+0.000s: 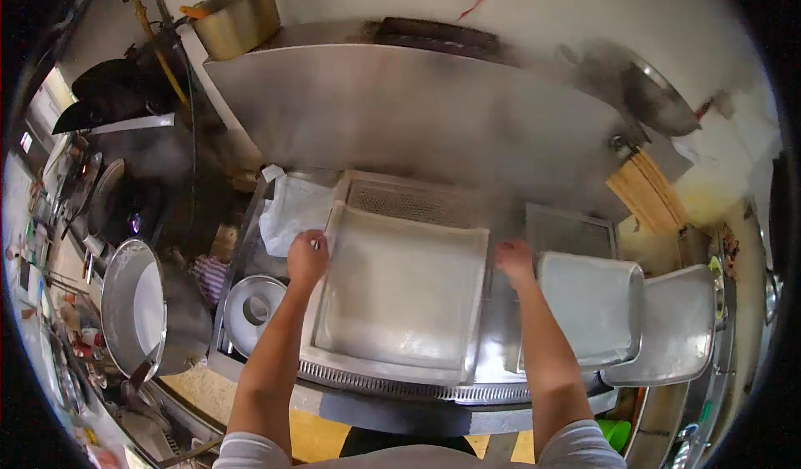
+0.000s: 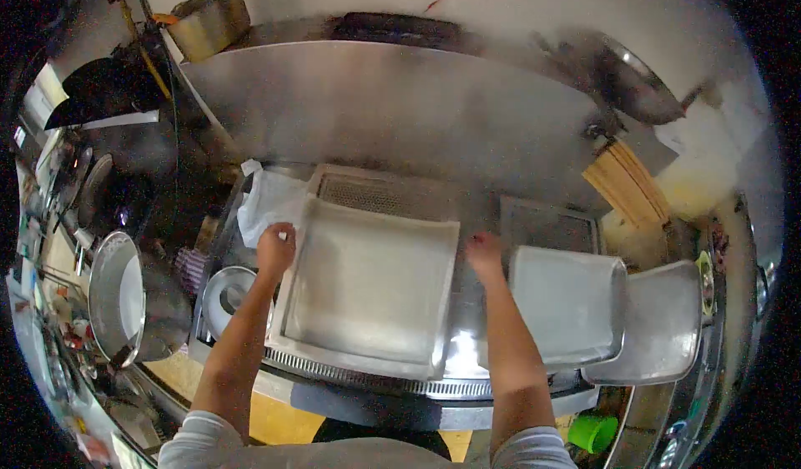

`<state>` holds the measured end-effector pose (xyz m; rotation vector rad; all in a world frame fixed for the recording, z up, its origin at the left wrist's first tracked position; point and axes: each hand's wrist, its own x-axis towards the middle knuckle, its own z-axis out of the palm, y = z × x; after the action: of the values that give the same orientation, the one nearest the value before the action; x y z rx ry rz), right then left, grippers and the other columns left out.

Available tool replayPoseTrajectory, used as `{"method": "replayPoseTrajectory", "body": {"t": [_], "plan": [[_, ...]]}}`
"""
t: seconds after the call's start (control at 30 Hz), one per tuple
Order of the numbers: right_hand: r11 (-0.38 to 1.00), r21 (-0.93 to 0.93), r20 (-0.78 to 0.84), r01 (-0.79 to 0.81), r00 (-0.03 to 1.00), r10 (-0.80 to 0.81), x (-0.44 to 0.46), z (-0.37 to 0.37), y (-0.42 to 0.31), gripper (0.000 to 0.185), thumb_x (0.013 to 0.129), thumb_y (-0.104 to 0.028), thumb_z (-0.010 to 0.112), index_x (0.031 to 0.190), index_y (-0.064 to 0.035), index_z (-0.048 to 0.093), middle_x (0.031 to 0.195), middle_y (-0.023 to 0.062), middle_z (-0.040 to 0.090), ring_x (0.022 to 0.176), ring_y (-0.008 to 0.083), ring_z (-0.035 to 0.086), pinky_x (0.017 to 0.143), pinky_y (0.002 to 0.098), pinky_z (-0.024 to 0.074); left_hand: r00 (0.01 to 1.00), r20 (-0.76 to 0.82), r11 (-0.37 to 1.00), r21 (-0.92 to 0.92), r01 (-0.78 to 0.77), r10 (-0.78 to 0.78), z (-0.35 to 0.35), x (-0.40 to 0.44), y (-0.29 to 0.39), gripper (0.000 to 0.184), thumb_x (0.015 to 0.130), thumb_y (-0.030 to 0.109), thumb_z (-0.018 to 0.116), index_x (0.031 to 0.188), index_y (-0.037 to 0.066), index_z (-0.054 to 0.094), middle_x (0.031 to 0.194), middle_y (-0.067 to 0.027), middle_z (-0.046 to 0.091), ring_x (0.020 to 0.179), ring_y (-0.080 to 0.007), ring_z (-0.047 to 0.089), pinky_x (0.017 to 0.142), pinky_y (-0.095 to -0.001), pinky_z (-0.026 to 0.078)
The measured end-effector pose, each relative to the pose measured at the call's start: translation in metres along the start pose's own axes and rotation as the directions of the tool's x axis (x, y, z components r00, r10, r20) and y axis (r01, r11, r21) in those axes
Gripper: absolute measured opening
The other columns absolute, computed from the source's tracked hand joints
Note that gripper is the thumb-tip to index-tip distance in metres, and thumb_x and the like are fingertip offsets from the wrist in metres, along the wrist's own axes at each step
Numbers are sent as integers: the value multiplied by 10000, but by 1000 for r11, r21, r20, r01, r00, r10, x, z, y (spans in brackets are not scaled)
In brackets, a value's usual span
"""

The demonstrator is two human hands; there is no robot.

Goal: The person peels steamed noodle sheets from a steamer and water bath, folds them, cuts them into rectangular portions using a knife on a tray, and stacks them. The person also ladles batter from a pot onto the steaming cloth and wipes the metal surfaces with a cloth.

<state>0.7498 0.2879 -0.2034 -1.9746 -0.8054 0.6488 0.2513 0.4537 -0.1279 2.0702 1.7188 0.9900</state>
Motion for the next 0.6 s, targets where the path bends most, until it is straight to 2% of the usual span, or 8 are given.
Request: {"method": "replayPoseTrajectory", "body": {"t": [0.03,0.1,0.17,0.27,0.3,0.37,0.47,0.6], "plan": [[998,58,-17,-16,1000,17,9,7,-5,172,893,-179,681,947,-30,747,809,122,711,753,241,669,682,389,529,999,16,999,3,33,-33,5,14,-4,224,912,222,697,1043,55,769,1034,-196,723,927,-392,701,832,-463,557],[1000,-8,-36,5,999,-5,21,17,-19,202,877,-191,666,933,-17,753,842,173,731,779,311,694,714,432,537,995,47,996,3,93,-93,20,39,-5,239,906,226,696,1052,51,769,1067,-201,710,987,-400,685,858,-474,549],[964,-254,-27,78,996,-88,16,17,-48,207,867,-209,677,936,-28,749,869,182,732,792,342,694,721,450,535,998,51,999,-13,37,-37,40,64,-9,239,903,222,697,1048,46,769,1096,-204,699,1003,-399,678,871,-471,546],[944,-283,-88,166,976,-198,13,22,-62,223,861,-190,732,977,-4,769,860,138,760,776,215,713,706,368,556,996,86,999,-43,-29,33,68,88,-17,240,892,218,704,1041,41,768,1105,-207,690,1029,-396,669,894,-469,540],[941,-296,-106,163,974,-202,18,25,-55,231,850,-196,736,966,1,771,864,155,762,782,240,722,719,376,559,993,101,997,-53,-48,53,74,92,-16,240,887,217,708,1039,40,768,1103,-209,689,1037,-395,666,902,-469,538],[934,-323,-143,152,968,-206,30,34,-25,249,828,-207,746,944,11,776,872,188,766,796,289,740,744,393,565,991,128,999,-22,37,-34,66,95,4,228,878,207,712,1019,36,765,1097,-203,686,1031,-395,664,906,-469,537],[927,-345,-47,148,983,-175,20,27,-63,243,812,-200,750,918,17,782,847,197,760,797,299,739,736,398,559,990,131,998,-14,61,-59,72,96,10,206,855,190,722,981,32,760,1076,-198,683,1018,-395,659,902,-472,535],[941,-309,-75,140,982,-171,14,27,-73,173,848,-144,720,911,12,760,812,161,737,768,249,702,727,377,537,997,66,995,-97,-20,27,78,93,-3,86,823,81,709,888,26,723,1040,-203,667,1003,-402,641,880,-473,527]]}}
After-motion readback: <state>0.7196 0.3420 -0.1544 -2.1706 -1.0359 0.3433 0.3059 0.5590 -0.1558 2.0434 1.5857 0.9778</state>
